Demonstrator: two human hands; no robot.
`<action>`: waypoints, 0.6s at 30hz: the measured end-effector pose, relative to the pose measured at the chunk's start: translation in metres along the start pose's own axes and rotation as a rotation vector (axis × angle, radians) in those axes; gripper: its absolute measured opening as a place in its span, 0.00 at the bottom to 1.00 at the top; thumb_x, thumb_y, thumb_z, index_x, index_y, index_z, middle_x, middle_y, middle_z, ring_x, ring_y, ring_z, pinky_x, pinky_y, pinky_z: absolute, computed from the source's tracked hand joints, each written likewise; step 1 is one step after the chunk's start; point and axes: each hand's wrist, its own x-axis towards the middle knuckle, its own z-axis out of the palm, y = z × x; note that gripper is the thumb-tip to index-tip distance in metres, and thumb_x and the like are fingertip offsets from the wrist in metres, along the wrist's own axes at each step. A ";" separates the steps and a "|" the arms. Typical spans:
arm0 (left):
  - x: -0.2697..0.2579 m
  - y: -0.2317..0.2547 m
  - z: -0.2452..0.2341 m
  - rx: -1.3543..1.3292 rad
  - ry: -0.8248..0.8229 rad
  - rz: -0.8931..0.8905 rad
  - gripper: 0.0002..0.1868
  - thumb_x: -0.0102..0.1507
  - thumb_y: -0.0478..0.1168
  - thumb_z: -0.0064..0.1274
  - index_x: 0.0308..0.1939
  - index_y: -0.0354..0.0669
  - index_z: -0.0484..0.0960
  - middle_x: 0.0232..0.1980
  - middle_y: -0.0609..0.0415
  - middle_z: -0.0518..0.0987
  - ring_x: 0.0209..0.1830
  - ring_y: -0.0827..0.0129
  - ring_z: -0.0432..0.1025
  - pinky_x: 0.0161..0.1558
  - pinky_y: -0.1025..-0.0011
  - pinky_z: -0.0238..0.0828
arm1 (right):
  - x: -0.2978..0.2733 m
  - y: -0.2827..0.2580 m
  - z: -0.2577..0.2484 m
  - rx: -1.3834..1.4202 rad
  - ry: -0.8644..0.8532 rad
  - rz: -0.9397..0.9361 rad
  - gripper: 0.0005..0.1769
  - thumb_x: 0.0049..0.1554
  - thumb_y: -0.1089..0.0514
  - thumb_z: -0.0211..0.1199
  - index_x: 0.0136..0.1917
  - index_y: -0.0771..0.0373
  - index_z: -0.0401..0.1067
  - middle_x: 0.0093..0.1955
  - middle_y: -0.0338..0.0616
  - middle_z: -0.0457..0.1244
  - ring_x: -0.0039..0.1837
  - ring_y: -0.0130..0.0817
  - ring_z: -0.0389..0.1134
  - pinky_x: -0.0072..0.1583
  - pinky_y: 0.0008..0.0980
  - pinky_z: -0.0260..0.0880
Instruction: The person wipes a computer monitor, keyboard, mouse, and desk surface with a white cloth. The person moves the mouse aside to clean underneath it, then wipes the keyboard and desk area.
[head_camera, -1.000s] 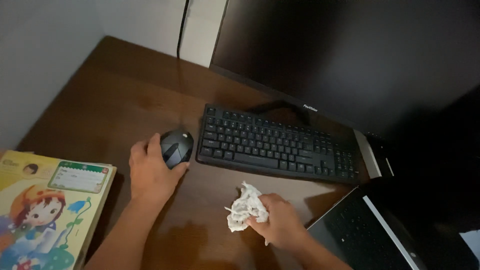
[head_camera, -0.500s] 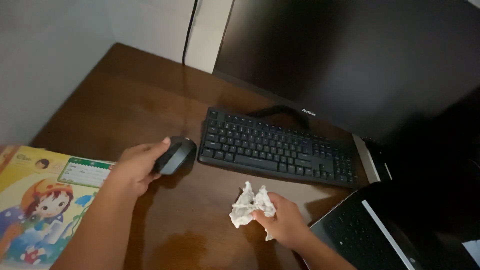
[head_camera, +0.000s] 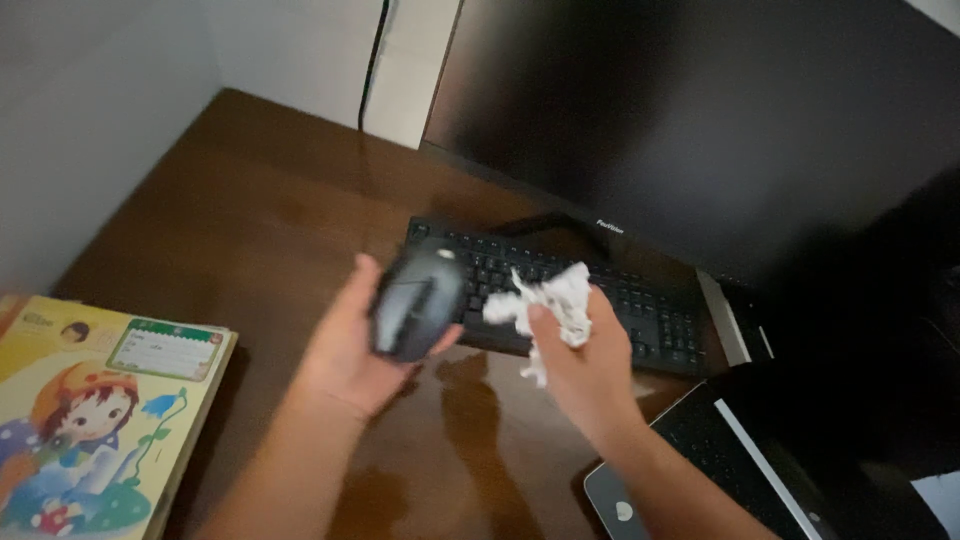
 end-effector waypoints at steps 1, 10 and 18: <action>0.003 -0.011 0.009 0.001 -0.002 -0.001 0.31 0.65 0.67 0.40 0.58 0.51 0.78 0.58 0.49 0.82 0.54 0.58 0.75 0.59 0.40 0.71 | 0.006 0.012 0.005 0.000 0.002 0.000 0.10 0.59 0.55 0.64 0.52 0.61 0.71 0.36 0.44 0.66 0.31 0.31 0.66 0.34 0.37 0.80; -0.025 -0.056 0.072 0.168 0.027 0.130 0.30 0.66 0.55 0.39 0.72 0.59 0.72 0.66 0.53 0.81 0.60 0.66 0.74 0.55 0.65 0.72 | 0.037 -0.003 0.021 -0.356 0.009 -0.631 0.31 0.64 0.46 0.51 0.76 0.61 0.63 0.77 0.48 0.59 0.79 0.42 0.57 0.76 0.37 0.51; -0.043 -0.048 0.085 0.261 -0.033 0.278 0.26 0.69 0.45 0.45 0.70 0.43 0.74 0.56 0.47 0.81 0.51 0.63 0.75 0.52 0.64 0.74 | 0.023 -0.009 0.036 -0.274 0.084 -0.421 0.35 0.56 0.42 0.67 0.71 0.60 0.67 0.67 0.63 0.64 0.71 0.61 0.63 0.67 0.59 0.64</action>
